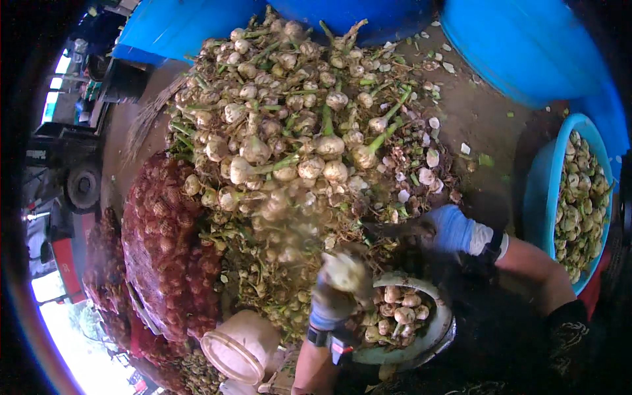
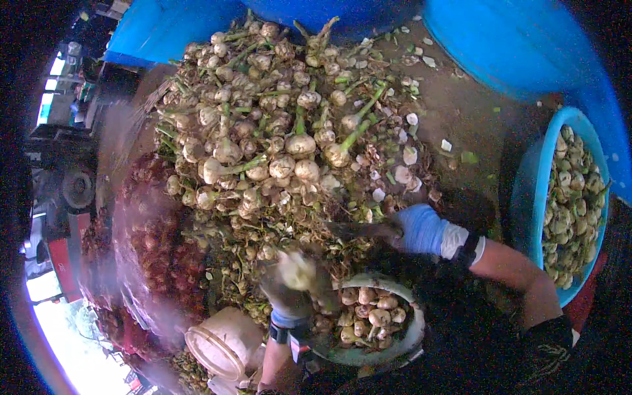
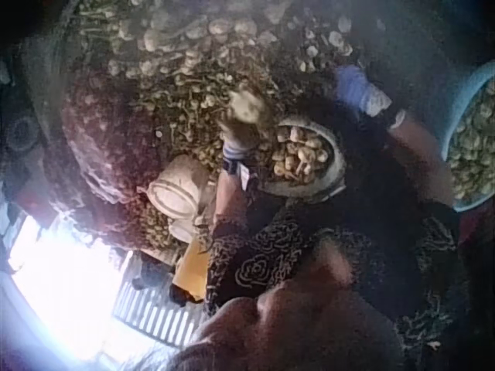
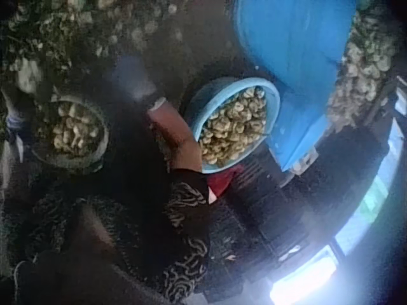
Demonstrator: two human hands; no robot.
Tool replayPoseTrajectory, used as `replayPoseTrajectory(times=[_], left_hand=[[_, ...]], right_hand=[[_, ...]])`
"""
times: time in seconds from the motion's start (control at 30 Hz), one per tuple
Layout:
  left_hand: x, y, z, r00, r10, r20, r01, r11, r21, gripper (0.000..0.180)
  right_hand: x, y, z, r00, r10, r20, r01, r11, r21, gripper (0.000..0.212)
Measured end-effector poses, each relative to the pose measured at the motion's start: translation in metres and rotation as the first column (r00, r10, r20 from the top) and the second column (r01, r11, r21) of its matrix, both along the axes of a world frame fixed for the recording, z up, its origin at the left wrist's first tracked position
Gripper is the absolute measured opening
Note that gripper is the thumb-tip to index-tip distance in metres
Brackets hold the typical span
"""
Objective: The person processes garlic by picking up bulbs from a pile, trimming the roots and stems with a cleaver, and dropping them into a bucket.
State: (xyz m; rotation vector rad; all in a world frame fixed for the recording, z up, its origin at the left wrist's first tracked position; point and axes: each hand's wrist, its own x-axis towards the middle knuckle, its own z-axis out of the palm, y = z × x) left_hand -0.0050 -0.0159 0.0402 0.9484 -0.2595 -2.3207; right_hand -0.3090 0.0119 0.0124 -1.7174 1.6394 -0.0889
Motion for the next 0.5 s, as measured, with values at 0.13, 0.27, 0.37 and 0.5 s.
replayPoseTrajectory(times=[0.13, 0.27, 0.37, 0.5], left_hand=[[-0.050, -0.051, 0.019, 0.935, 0.254, -0.249, -0.297, 0.942, -0.155, 0.050], [-0.078, -0.038, 0.033, 0.835, 0.548, -0.055, -0.550, 0.834, -0.044, 0.043], [-0.091, -0.023, 0.027, 0.793, 0.609, 0.017, -0.605, 0.790, -0.099, 0.038], [-0.083, 0.000, 0.009, 0.834, 0.550, -0.027, -0.551, 0.832, -0.058, 0.029]], right_hand=[[0.016, 0.010, 0.046, 0.901, 0.030, 0.433, -0.020, 0.999, -0.026, 0.026], [0.028, -0.004, 0.057, 0.887, 0.095, 0.452, -0.123, 0.992, 0.034, 0.028], [0.026, -0.008, 0.039, 0.855, -0.161, 0.493, 0.181, 0.983, 0.007, 0.030], [0.028, -0.011, 0.030, 0.833, -0.197, 0.517, 0.268, 0.961, -0.065, 0.022]])
